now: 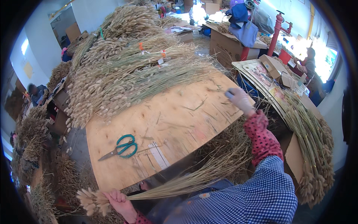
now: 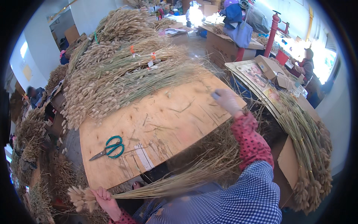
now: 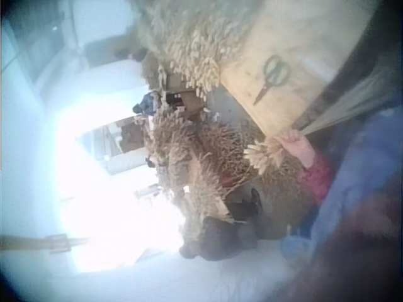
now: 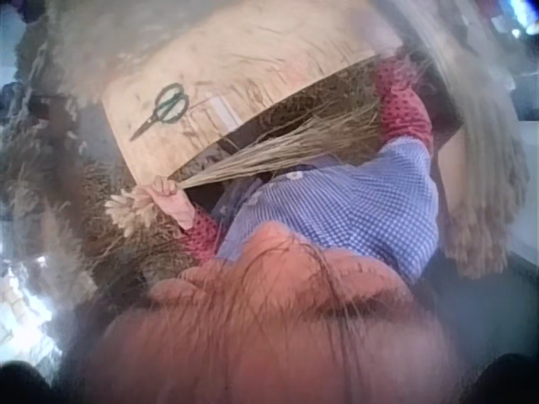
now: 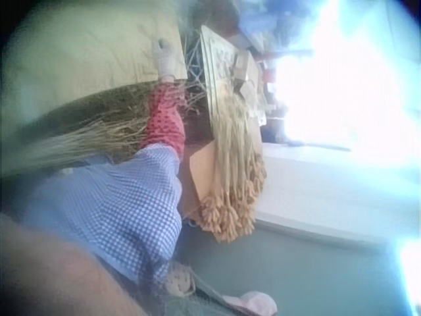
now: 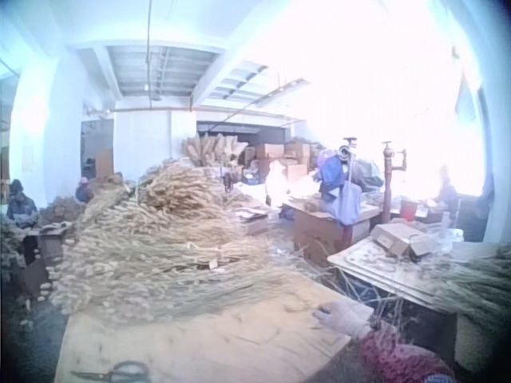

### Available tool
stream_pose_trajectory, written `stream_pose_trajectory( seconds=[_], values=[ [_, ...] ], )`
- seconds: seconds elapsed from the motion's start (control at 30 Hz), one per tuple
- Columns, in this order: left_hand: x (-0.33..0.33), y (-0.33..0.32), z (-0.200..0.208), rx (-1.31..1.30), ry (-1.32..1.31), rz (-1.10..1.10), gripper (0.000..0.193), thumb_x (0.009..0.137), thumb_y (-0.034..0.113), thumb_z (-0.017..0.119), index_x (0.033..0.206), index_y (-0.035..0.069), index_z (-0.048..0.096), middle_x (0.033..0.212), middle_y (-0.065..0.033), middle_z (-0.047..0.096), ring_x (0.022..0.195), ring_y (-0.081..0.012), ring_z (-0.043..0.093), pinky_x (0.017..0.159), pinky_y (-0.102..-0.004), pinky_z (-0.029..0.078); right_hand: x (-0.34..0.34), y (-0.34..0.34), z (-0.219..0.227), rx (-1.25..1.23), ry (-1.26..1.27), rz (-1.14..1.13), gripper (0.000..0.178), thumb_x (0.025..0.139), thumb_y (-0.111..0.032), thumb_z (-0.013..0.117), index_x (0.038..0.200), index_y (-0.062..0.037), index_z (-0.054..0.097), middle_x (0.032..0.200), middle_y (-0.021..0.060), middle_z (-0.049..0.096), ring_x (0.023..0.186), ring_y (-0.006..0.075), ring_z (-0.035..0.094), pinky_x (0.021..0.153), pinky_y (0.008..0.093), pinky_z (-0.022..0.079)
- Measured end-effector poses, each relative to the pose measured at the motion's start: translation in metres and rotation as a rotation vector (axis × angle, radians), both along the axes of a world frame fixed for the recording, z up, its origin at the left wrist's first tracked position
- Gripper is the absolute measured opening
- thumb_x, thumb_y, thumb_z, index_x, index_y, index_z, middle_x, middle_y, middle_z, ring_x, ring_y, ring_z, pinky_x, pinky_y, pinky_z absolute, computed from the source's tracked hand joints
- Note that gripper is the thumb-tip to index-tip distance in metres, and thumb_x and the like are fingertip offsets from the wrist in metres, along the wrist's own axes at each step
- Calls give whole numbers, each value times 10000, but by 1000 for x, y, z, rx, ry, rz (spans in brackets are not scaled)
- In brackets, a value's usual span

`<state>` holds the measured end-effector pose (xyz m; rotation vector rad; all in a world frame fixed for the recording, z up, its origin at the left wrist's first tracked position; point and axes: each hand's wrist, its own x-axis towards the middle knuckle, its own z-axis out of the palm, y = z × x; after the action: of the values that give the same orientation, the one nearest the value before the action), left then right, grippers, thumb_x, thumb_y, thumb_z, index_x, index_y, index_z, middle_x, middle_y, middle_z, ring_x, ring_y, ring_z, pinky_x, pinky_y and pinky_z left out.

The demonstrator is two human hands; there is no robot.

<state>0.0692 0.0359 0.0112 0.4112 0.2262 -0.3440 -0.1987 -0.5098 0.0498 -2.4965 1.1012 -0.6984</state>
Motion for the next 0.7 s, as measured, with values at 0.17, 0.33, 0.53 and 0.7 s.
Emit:
stream_pose_trajectory(
  seconds=[0.17,0.33,0.53,0.7],
  values=[
    [-1,-15,-13,146,25,4,432,1005,397,383,660,163,273,565,47,218,403,-49,130,315,-209,129,150,-13,-8,-315,66,169,285,815,-198,593,1055,-44,575,964,176,620,878,359,595,763,436,484],
    [-7,-4,-22,273,-23,34,422,1010,382,381,666,169,263,571,55,224,417,-37,153,319,-196,150,270,-38,-21,-523,239,290,523,759,-91,633,1249,-39,459,1246,175,493,1083,361,536,871,434,482],
    [-15,4,-16,135,-13,-56,420,1010,402,349,678,146,335,588,28,283,459,-69,238,404,-219,228,311,-39,-25,-401,424,238,497,776,-88,622,1252,-71,480,1267,177,498,1090,344,563,836,450,513],
    [-15,-9,-20,188,71,81,415,1011,383,378,676,161,274,573,55,243,418,-43,174,323,-201,163,293,-42,13,-428,541,109,341,780,-104,616,1113,-53,562,1132,176,569,941,339,618,707,447,533]
  ],
)
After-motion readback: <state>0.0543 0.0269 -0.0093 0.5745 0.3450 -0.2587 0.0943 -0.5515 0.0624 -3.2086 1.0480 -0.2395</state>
